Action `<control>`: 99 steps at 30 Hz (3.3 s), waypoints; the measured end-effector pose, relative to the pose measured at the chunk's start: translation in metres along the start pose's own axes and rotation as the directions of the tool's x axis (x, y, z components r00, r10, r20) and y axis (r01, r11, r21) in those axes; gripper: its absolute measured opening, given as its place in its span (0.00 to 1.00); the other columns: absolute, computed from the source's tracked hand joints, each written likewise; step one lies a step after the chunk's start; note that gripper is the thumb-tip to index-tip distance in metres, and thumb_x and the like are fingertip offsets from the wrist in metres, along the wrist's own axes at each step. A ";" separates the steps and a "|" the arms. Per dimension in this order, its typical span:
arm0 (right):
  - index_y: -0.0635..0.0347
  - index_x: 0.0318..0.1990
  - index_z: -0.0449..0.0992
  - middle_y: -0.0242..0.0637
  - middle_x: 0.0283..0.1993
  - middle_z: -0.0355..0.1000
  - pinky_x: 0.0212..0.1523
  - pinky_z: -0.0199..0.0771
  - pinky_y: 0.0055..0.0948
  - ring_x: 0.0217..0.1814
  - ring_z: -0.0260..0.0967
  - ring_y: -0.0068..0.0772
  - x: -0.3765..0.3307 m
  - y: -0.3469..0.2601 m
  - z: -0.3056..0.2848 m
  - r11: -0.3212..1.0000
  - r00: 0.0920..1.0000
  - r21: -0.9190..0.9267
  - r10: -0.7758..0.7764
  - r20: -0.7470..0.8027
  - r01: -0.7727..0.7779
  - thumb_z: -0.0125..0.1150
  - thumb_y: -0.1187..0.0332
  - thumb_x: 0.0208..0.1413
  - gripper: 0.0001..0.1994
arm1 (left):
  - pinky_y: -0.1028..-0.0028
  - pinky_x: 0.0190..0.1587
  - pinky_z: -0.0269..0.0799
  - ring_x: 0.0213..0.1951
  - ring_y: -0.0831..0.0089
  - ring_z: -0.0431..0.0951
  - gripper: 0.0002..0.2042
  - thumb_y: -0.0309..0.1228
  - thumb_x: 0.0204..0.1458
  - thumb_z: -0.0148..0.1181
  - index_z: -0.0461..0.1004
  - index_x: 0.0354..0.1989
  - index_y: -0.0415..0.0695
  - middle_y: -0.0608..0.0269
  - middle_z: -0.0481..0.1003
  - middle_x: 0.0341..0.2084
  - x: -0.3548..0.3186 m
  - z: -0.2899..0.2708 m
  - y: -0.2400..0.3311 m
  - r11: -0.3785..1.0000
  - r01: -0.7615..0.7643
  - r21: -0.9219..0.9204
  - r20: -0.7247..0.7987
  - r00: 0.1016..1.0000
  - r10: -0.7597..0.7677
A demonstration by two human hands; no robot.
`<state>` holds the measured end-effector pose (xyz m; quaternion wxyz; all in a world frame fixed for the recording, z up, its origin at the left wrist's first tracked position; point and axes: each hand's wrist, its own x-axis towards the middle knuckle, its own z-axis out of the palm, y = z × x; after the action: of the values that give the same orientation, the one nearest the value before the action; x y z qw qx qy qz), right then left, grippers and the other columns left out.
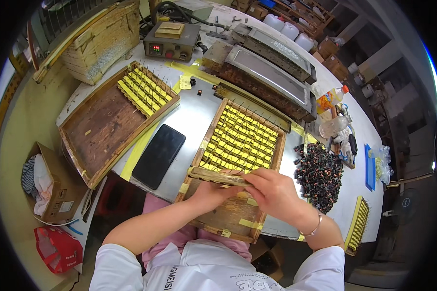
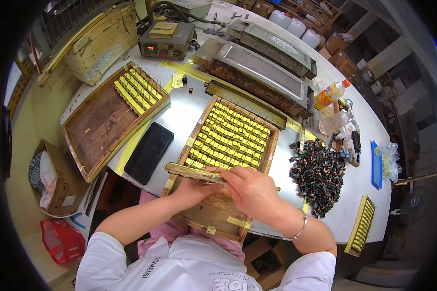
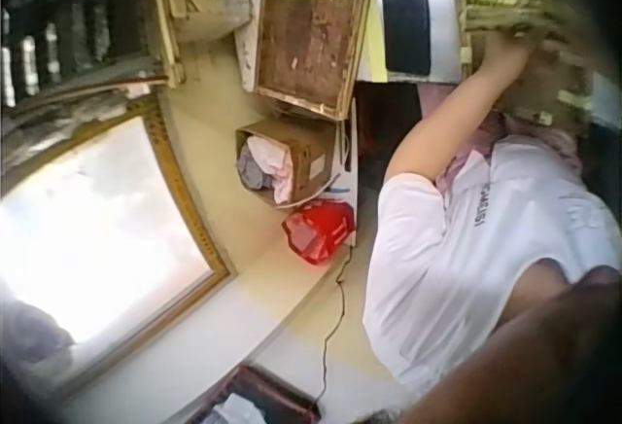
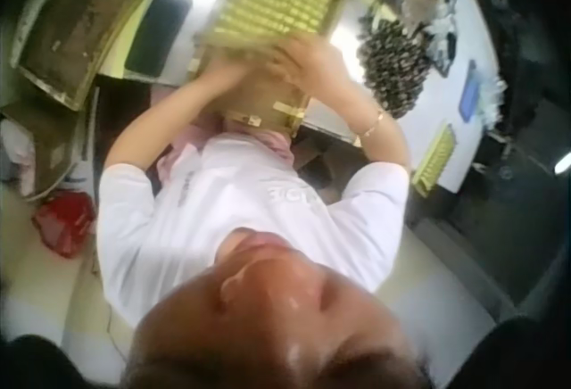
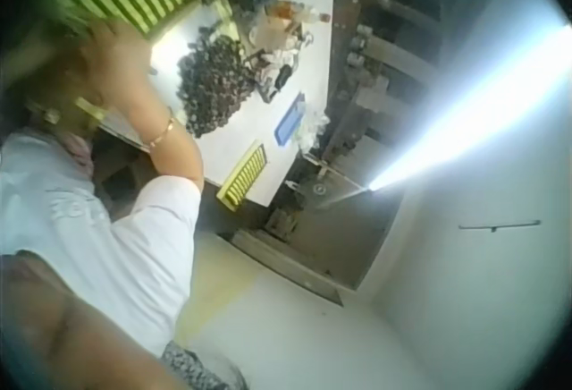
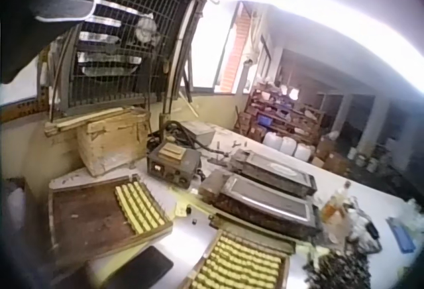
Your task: The person organizes electronic components by hand, placing them into a sorting tray.
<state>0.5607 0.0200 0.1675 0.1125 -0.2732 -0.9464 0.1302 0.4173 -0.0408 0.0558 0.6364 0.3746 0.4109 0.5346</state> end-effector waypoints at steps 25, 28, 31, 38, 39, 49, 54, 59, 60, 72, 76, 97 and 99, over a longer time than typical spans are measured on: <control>0.54 0.34 0.80 0.40 0.32 0.75 0.40 0.72 0.36 0.36 0.71 0.43 0.166 0.256 0.050 0.890 0.926 -0.286 0.377 0.022 -0.356 0.62 0.69 0.41 0.09 | 0.80 0.38 0.70 0.34 0.81 0.74 0.10 0.31 0.52 0.55 0.73 0.42 0.44 0.67 0.75 0.32 0.055 -0.031 -0.013 0.939 0.169 0.299 0.229 0.943 -0.243; 0.54 0.34 0.79 0.41 0.32 0.75 0.40 0.71 0.36 0.36 0.71 0.43 0.172 0.257 0.051 0.912 0.949 -0.293 0.313 0.046 -0.287 0.63 0.68 0.41 0.10 | 0.80 0.37 0.70 0.33 0.82 0.74 0.10 0.32 0.53 0.55 0.73 0.42 0.45 0.67 0.75 0.32 0.055 -0.030 -0.014 0.936 0.174 0.305 0.239 0.938 -0.252; 0.55 0.34 0.79 0.41 0.32 0.75 0.40 0.71 0.36 0.36 0.71 0.43 0.174 0.253 0.050 0.905 0.947 -0.314 0.318 0.052 -0.287 0.63 0.68 0.41 0.10 | 0.79 0.37 0.70 0.33 0.81 0.74 0.10 0.33 0.53 0.55 0.73 0.42 0.45 0.67 0.76 0.32 0.053 -0.029 -0.013 0.936 0.175 0.305 0.247 0.935 -0.256; 0.54 0.34 0.79 0.42 0.32 0.74 0.40 0.71 0.37 0.35 0.71 0.45 0.172 0.218 0.012 0.869 0.916 -0.311 0.402 -0.008 -0.384 0.61 0.69 0.41 0.09 | 0.79 0.37 0.70 0.34 0.81 0.74 0.10 0.32 0.52 0.55 0.73 0.42 0.45 0.67 0.76 0.32 0.046 -0.031 -0.013 0.932 0.174 0.317 0.258 0.930 -0.261; 0.54 0.34 0.79 0.42 0.32 0.74 0.40 0.71 0.37 0.35 0.71 0.45 0.174 0.217 0.007 0.869 0.915 -0.312 0.404 -0.006 -0.385 0.61 0.69 0.41 0.09 | 0.79 0.37 0.70 0.34 0.81 0.74 0.10 0.32 0.52 0.55 0.73 0.42 0.45 0.67 0.76 0.32 0.044 -0.031 -0.013 0.933 0.175 0.315 0.259 0.930 -0.262; 0.61 0.38 0.77 0.44 0.29 0.74 0.34 0.71 0.29 0.30 0.73 0.37 0.191 0.220 -0.039 0.872 0.928 -0.318 0.352 -0.119 -0.372 0.63 0.69 0.42 0.13 | 0.79 0.36 0.69 0.33 0.81 0.74 0.11 0.33 0.52 0.55 0.73 0.42 0.45 0.66 0.76 0.30 0.042 -0.032 -0.006 0.929 0.150 0.339 0.260 0.934 -0.246; 0.51 0.36 0.79 0.40 0.32 0.74 0.39 0.72 0.35 0.35 0.72 0.43 0.205 0.240 -0.027 0.855 0.940 -0.398 0.268 -0.211 -0.333 0.60 0.67 0.43 0.10 | 0.80 0.36 0.69 0.32 0.82 0.74 0.11 0.33 0.53 0.55 0.73 0.43 0.45 0.66 0.75 0.30 0.042 -0.033 -0.008 0.932 0.154 0.328 0.258 0.935 -0.245; 0.50 0.35 0.78 0.35 0.35 0.74 0.38 0.73 0.36 0.35 0.72 0.41 0.208 0.257 -0.012 0.837 0.956 -0.473 0.182 -0.231 -0.274 0.57 0.68 0.45 0.09 | 0.76 0.35 0.72 0.31 0.75 0.76 0.10 0.33 0.50 0.57 0.74 0.39 0.44 0.63 0.77 0.29 0.044 -0.034 -0.009 0.940 0.155 0.305 0.232 0.945 -0.231; 0.50 0.35 0.78 0.35 0.35 0.74 0.38 0.73 0.36 0.35 0.72 0.41 0.209 0.258 -0.010 0.838 0.956 -0.473 0.181 -0.229 -0.272 0.57 0.68 0.45 0.09 | 0.76 0.35 0.72 0.31 0.75 0.76 0.10 0.33 0.50 0.57 0.74 0.39 0.44 0.63 0.77 0.29 0.045 -0.035 -0.007 0.940 0.156 0.304 0.230 0.945 -0.231; 0.50 0.36 0.78 0.35 0.35 0.74 0.38 0.73 0.36 0.35 0.71 0.42 0.209 0.275 0.004 0.834 0.953 -0.475 0.190 -0.235 -0.283 0.59 0.68 0.44 0.09 | 0.77 0.34 0.71 0.30 0.77 0.76 0.10 0.33 0.50 0.56 0.74 0.40 0.45 0.64 0.77 0.29 0.050 -0.040 0.000 0.924 0.171 0.342 0.248 0.932 -0.265; 0.50 0.36 0.78 0.36 0.35 0.74 0.38 0.73 0.36 0.36 0.71 0.42 0.210 0.275 0.004 0.833 0.958 -0.483 0.185 -0.219 -0.271 0.58 0.68 0.44 0.09 | 0.76 0.35 0.71 0.30 0.76 0.76 0.10 0.33 0.50 0.56 0.74 0.39 0.44 0.63 0.77 0.29 0.051 -0.040 -0.001 0.925 0.170 0.339 0.247 0.933 -0.262; 0.54 0.38 0.77 0.38 0.37 0.73 0.40 0.71 0.36 0.38 0.71 0.43 0.212 0.263 -0.003 0.821 0.937 -0.454 0.290 -0.193 -0.348 0.61 0.68 0.43 0.12 | 0.75 0.36 0.71 0.31 0.74 0.77 0.11 0.34 0.50 0.56 0.74 0.39 0.44 0.62 0.77 0.30 0.050 -0.039 0.000 0.932 0.159 0.325 0.252 0.935 -0.248; 0.54 0.38 0.77 0.38 0.36 0.73 0.40 0.71 0.36 0.38 0.71 0.43 0.212 0.263 -0.004 0.823 0.939 -0.452 0.284 -0.196 -0.344 0.60 0.68 0.43 0.12 | 0.75 0.36 0.71 0.31 0.74 0.77 0.11 0.34 0.50 0.55 0.74 0.39 0.44 0.62 0.77 0.30 0.050 -0.039 0.000 0.932 0.160 0.326 0.254 0.934 -0.250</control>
<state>0.5157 0.3515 0.1204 0.0747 -0.4520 -0.8823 -0.1083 0.3856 0.0098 0.0352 0.6784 0.4959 0.4262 0.3349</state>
